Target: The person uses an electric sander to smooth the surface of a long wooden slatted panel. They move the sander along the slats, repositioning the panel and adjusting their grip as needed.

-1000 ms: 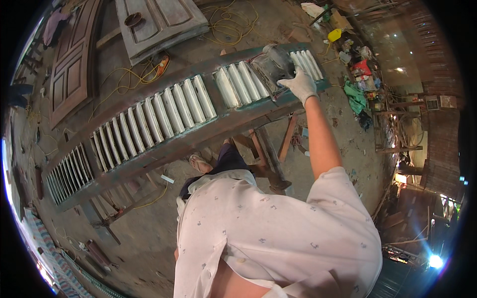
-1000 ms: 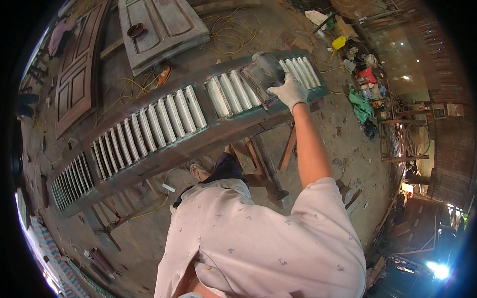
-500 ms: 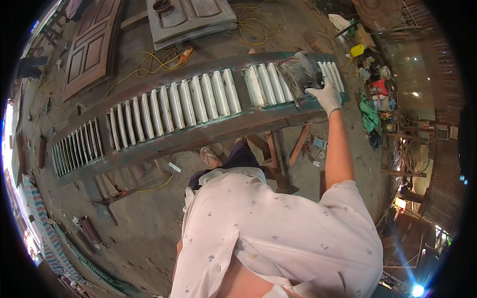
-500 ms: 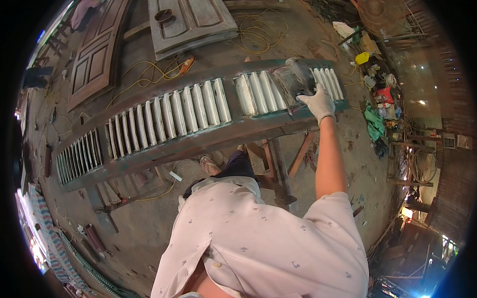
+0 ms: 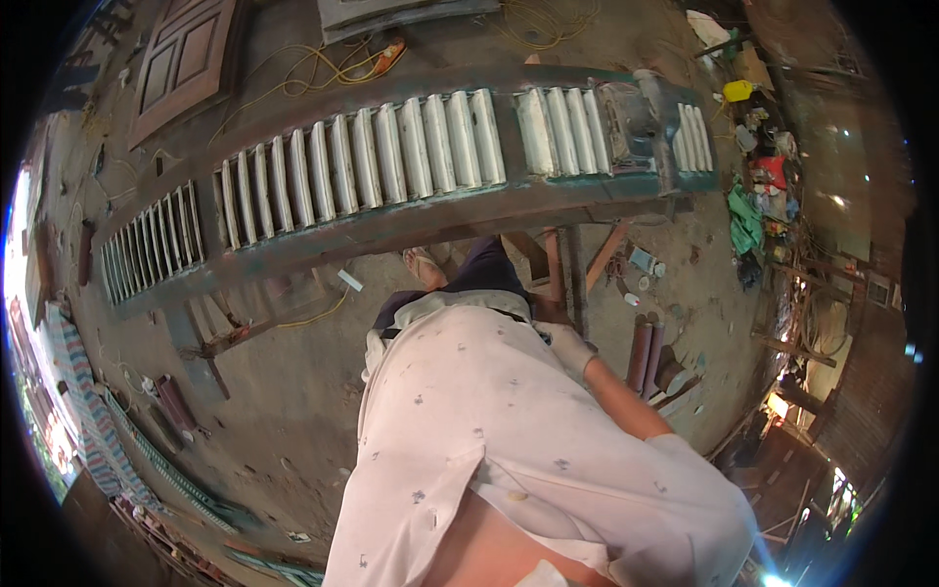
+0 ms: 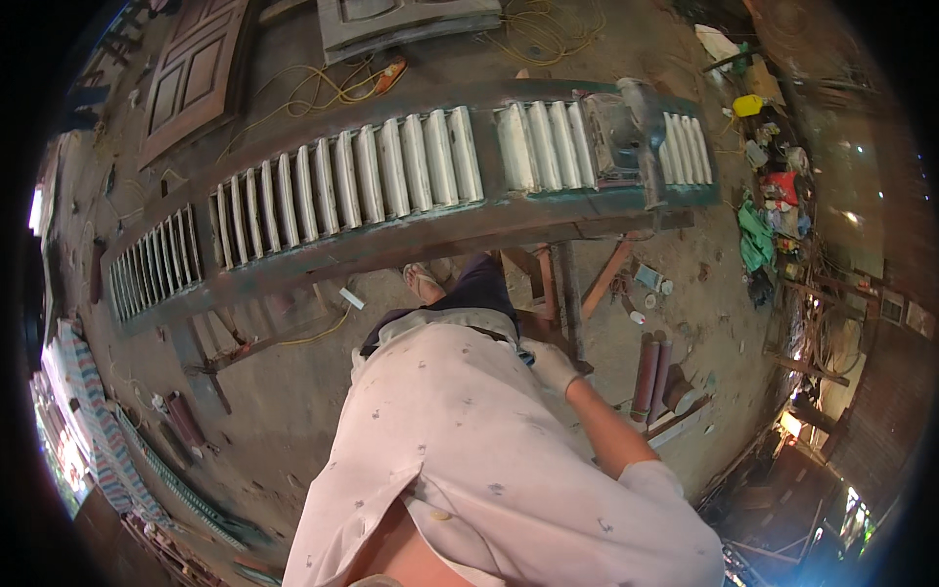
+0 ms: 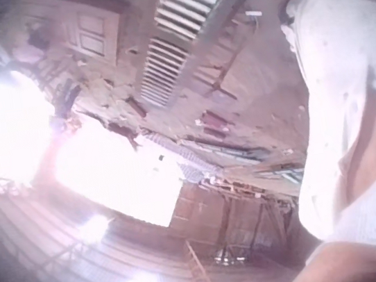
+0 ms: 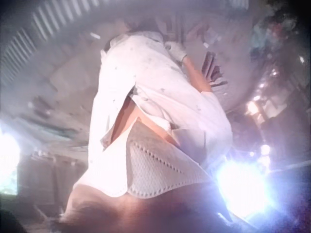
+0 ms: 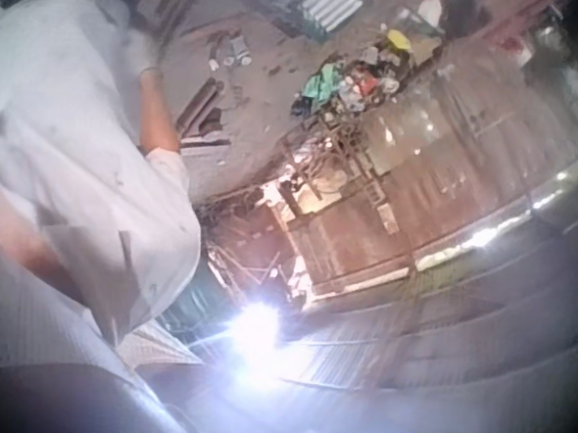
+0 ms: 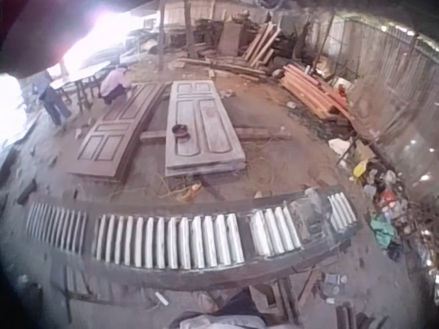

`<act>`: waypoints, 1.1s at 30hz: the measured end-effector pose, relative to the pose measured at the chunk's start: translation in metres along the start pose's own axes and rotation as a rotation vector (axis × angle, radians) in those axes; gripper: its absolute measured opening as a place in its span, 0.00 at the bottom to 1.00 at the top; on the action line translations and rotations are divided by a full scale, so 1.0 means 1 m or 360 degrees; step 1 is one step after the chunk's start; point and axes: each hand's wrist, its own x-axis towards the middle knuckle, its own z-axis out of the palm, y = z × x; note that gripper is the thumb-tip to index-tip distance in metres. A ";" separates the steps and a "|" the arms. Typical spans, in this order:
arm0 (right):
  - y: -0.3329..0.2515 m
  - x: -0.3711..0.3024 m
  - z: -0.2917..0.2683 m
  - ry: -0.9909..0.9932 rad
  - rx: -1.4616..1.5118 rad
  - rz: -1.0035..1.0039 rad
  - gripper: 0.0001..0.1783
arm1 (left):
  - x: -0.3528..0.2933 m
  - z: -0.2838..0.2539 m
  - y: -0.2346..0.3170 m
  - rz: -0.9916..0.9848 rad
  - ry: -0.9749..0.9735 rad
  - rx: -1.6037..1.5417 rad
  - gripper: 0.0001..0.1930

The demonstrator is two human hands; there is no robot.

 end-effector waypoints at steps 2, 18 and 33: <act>0.009 -0.010 0.018 0.0003 0.0232 0.0108 0.22 | 0.000 -0.006 -0.003 0.0012 -0.0001 0.0023 0.17; -0.020 -0.026 0.028 0.0000 0.0717 0.0601 0.25 | 0.024 -0.020 0.000 0.0128 -0.0040 0.0093 0.16; 0.010 -0.043 0.044 -0.0013 0.1208 0.0693 0.17 | 0.012 -0.036 0.001 0.0094 -0.0048 0.0125 0.16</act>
